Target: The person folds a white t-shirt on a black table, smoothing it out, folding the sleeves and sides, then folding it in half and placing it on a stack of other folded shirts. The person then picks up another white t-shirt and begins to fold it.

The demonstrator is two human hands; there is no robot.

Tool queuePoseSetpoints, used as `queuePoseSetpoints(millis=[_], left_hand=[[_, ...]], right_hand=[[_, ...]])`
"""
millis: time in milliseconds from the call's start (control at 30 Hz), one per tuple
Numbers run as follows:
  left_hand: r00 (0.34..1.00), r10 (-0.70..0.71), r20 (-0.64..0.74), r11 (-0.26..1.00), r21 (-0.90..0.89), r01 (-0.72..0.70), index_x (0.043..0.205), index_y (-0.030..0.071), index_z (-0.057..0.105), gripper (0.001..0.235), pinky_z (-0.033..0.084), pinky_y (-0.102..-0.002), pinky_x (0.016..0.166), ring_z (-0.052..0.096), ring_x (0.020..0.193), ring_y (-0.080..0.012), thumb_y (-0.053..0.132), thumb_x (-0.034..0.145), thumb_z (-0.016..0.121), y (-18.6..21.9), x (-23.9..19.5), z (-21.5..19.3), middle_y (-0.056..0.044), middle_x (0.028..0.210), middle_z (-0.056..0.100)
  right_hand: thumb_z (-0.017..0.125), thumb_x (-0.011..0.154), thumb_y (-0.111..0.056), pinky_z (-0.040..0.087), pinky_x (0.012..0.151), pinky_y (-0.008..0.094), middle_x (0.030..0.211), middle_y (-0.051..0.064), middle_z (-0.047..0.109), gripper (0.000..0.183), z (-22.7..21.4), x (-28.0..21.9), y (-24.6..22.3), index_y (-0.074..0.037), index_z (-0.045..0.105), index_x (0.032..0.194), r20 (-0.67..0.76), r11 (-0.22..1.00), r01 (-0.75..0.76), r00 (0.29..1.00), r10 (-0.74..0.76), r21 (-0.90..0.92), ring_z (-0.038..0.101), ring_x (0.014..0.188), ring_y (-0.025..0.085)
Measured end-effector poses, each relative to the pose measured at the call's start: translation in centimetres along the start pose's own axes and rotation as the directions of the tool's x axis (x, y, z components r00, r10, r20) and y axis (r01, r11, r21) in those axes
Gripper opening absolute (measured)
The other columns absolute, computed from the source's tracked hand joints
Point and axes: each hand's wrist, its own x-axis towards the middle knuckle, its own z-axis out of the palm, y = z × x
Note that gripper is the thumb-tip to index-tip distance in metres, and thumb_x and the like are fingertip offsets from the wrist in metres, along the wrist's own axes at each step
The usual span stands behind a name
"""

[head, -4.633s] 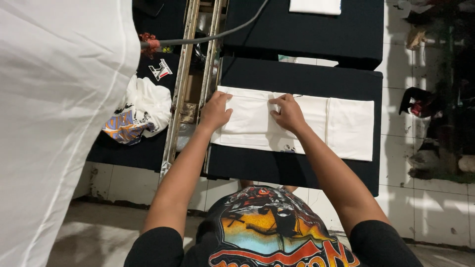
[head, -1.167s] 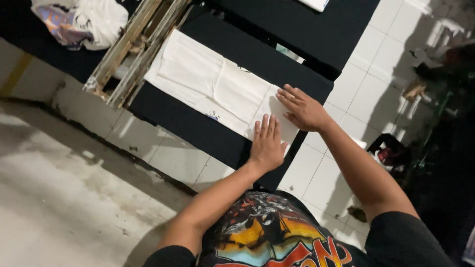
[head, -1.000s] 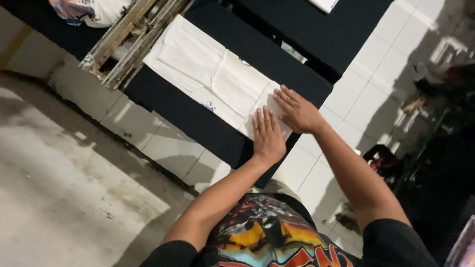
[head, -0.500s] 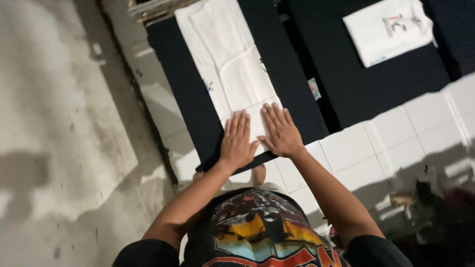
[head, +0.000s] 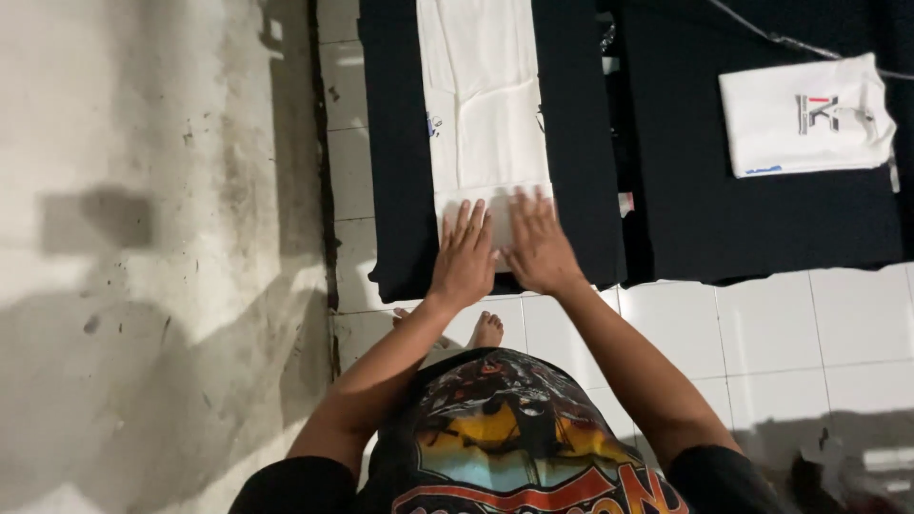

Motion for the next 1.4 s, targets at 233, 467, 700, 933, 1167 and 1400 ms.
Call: queuePoseSetpoints(millis=[233,467,700,933,1167,1400], left_hand=[[0.998,-0.060,-0.009,0.995,0.085,0.061,0.163,0.009,0.029,0.077,0.004,-0.064,0.123,0.010,0.158,-0.0388,0.035,0.095,0.053,-1.5,-0.6,0.2,-0.014,0.171,0.020],[0.991,-0.129,-0.022,0.974,0.185,0.131,0.163,0.007,0.028,0.082,-0.004,-0.061,0.123,0.009,0.159,-0.0352,0.056,0.100,0.049,-4.1,-2.1,-0.4,-0.014,0.172,0.018],[0.996,-0.068,-0.063,0.981,0.177,0.078,0.157,-0.003,0.037,0.067,0.008,-0.060,0.125,0.018,0.157,-0.0392,0.033,0.101,0.050,-1.8,-2.0,-0.6,-0.022,0.166,0.030],[0.995,-0.068,-0.076,0.995,0.061,0.073,0.161,0.007,0.033,0.064,0.006,-0.056,0.126,0.016,0.158,-0.0346,0.034,0.103,0.041,-1.5,-1.3,1.5,-0.014,0.169,0.026],[0.983,-0.181,0.020,0.976,0.126,0.177,0.164,0.006,0.024,0.090,-0.001,-0.060,0.124,0.011,0.159,-0.0348,0.063,0.098,0.046,-2.7,-1.6,-0.4,-0.017,0.171,0.019],[0.960,-0.278,-0.026,0.950,0.139,0.279,0.161,-0.003,0.025,0.088,0.004,-0.062,0.125,0.009,0.158,-0.0427,0.058,0.101,0.047,-4.2,-3.6,-1.0,-0.025,0.171,0.013]], right_hand=[[0.021,0.104,-0.057,0.003,0.127,0.054,0.173,0.013,0.008,0.079,-1.3,0.0,-0.2,-0.009,0.012,0.166,0.321,0.996,-0.023,0.946,0.050,-0.087,0.001,0.159,0.037],[0.016,0.103,-0.067,0.004,0.127,0.058,0.174,0.013,0.007,0.086,-2.7,-1.4,2.0,-0.010,0.009,0.167,0.371,0.969,-0.137,0.906,0.207,-0.205,0.004,0.159,0.035],[0.049,0.098,-0.045,0.017,0.123,0.062,0.164,0.030,0.029,0.084,-1.6,-0.3,-0.1,0.007,0.027,0.160,0.076,0.984,0.006,0.997,0.008,-0.175,0.017,0.152,0.055],[0.019,0.104,-0.055,0.003,0.125,0.060,0.174,0.015,0.005,0.078,-1.4,0.9,-2.2,-0.009,0.010,0.166,0.355,0.989,-0.032,0.931,0.081,-0.142,0.001,0.159,0.038],[0.016,0.100,-0.072,0.003,0.126,0.062,0.174,0.012,0.006,0.090,-3.3,0.2,0.0,-0.012,0.006,0.167,0.413,0.968,-0.138,0.885,0.215,-0.208,0.005,0.160,0.031],[0.017,0.102,-0.074,-0.002,0.124,0.067,0.173,0.016,0.008,0.093,-2.0,-3.2,3.9,-0.007,0.009,0.167,0.287,0.941,-0.267,0.903,0.320,-0.209,0.000,0.159,0.040]])
